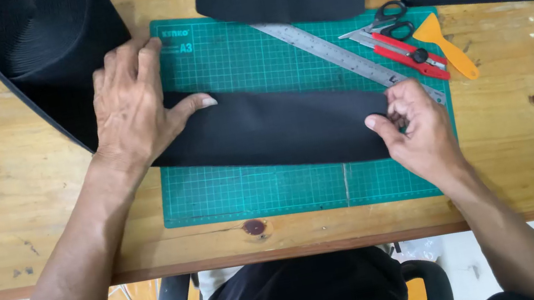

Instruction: The person aligns a black fabric strip on a green cutting mat, measures it with a metal ruler, and cuts a rectangular piece using a red utility knife. The cut piece is then lifted and set aside.

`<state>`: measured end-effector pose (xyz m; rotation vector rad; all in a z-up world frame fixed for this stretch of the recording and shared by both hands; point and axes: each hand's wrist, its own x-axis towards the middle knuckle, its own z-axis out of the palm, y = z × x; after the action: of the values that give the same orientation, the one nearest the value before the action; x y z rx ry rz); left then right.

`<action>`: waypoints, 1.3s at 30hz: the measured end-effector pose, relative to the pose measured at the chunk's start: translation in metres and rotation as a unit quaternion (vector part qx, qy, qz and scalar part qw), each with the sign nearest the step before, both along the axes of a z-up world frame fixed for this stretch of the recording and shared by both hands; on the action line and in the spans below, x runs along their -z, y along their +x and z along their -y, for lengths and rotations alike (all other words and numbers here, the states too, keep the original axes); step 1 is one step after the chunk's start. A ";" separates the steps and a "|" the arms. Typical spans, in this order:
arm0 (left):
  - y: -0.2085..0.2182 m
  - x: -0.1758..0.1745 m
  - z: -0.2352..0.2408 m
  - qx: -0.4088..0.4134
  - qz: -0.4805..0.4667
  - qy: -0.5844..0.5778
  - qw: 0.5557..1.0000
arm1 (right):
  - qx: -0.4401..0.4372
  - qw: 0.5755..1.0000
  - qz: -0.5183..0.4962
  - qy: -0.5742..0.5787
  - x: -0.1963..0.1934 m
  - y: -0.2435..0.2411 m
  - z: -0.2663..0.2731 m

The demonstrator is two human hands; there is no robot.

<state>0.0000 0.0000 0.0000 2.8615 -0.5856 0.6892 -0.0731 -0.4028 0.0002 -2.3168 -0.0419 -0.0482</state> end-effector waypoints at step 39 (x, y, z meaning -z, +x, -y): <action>-0.025 -0.009 0.099 0.325 -0.192 -0.042 0.925 | -0.044 0.957 0.196 -0.209 0.010 -0.025 0.058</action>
<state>-0.0254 -0.0994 0.0094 2.3758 -1.2922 0.0419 -0.0985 -0.4603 -0.0098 -2.6870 -0.3889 -0.4985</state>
